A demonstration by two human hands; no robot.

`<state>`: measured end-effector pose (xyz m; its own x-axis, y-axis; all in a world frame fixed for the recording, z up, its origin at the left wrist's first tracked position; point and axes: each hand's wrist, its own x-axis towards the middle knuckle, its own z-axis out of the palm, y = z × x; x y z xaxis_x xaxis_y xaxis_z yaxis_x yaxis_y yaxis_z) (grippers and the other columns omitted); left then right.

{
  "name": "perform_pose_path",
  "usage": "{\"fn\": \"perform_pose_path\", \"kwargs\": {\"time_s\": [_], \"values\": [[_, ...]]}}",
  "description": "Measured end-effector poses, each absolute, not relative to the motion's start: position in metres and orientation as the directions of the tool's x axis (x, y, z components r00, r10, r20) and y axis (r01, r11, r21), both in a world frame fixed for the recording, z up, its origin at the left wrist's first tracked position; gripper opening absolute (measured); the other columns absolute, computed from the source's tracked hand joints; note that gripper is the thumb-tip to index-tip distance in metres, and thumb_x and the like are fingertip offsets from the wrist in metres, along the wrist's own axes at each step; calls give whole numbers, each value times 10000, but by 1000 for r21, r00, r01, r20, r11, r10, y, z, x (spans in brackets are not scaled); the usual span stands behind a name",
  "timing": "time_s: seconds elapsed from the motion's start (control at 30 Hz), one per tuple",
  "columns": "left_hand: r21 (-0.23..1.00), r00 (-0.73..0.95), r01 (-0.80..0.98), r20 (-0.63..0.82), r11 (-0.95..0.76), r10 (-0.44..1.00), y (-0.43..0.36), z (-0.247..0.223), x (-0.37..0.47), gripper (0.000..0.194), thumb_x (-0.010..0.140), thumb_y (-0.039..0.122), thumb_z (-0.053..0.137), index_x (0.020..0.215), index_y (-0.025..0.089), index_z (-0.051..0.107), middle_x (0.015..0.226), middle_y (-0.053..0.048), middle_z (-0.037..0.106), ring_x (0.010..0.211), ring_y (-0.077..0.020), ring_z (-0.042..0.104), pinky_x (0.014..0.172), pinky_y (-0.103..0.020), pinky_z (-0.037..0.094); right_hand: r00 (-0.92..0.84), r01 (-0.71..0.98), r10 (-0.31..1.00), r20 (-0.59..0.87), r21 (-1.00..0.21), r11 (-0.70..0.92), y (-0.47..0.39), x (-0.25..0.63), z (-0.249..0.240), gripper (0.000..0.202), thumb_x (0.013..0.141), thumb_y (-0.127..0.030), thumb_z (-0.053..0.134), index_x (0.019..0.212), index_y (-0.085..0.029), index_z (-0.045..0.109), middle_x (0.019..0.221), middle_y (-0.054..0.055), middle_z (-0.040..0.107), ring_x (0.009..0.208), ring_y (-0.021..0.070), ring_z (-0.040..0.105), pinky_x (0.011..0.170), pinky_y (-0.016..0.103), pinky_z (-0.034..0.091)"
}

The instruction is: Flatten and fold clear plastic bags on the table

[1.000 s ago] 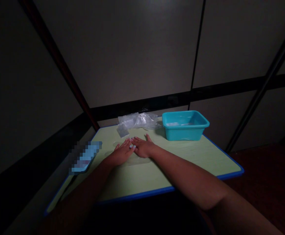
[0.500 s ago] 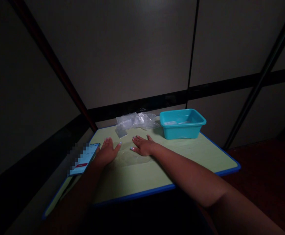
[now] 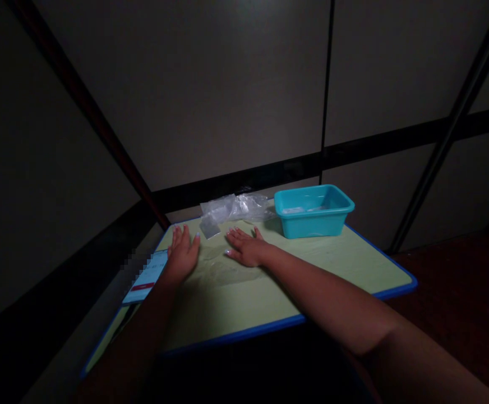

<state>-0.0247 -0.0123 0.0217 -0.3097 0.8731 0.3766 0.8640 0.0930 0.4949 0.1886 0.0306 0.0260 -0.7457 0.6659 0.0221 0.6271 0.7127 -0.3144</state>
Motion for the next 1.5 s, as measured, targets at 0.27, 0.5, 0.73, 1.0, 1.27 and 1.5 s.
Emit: {"fn": "perform_pose_path", "kwargs": {"time_s": [0.27, 0.5, 0.73, 1.0, 1.27, 1.5], "values": [[972, -499, 82, 230, -219, 835, -2, 29, -35, 484, 906, 544, 297, 1020, 171, 585, 1035, -108, 644, 840, -182, 643, 742, -313, 497, -762, 600, 647, 24, -348, 720, 40, 190, 17, 613, 917, -541, 270, 1459, -261, 210, 1517, 93, 164, 1388, 298, 129, 1023, 661, -6], [935, -450, -315, 4, -163, 893, -5, 39, -38, 569, 890, 592, 287, 794, 118, 588, 601, -16, 564, 388, -67, 445, 373, -180, 311, -710, 593, 688, 148, -401, 698, 46, 192, 20, 516, 910, -458, 372, 1365, -222, 428, 1448, 135, 351, 1342, 325, 265, 1024, 652, 128], [911, -462, -362, 10, -199, 887, -6, 42, -35, 527, 823, 642, 420, 639, 157, 512, 409, 98, 282, 288, -39, 230, 298, -161, 133, -708, 455, 603, 367, -417, 787, 54, 192, 11, 369, 870, -366, 485, 1159, -170, 602, 1194, 143, 590, 1141, 257, 494, 965, 430, 356], [839, -354, -528, -76, -132, 932, -9, 45, -39, 562, 845, 647, 353, 507, 200, 310, 373, 82, 246, 270, -52, 215, 291, -170, 118, -570, 517, 716, 403, -502, 694, 49, 195, 23, 272, 893, -335, 434, 858, -157, 636, 730, 49, 625, 640, 145, 516, 591, 245, 347], [807, -473, -538, -52, -242, 880, -12, 49, -38, 534, 893, 555, 348, 503, 199, 275, 368, 81, 223, 270, -55, 200, 298, -178, 110, -503, 590, 766, 401, -488, 643, 48, 200, 31, 296, 889, -362, 428, 775, -159, 610, 598, 10, 552, 549, 120, 443, 516, 239, 240], [821, -449, -518, -23, -240, 893, -13, 48, -39, 566, 862, 640, 321, 500, 205, 282, 364, 82, 209, 273, -57, 205, 296, -180, 124, -581, 569, 734, 352, -469, 676, 47, 200, 31, 307, 892, -369, 415, 778, -158, 607, 640, 17, 571, 571, 115, 444, 529, 232, 252]]}}
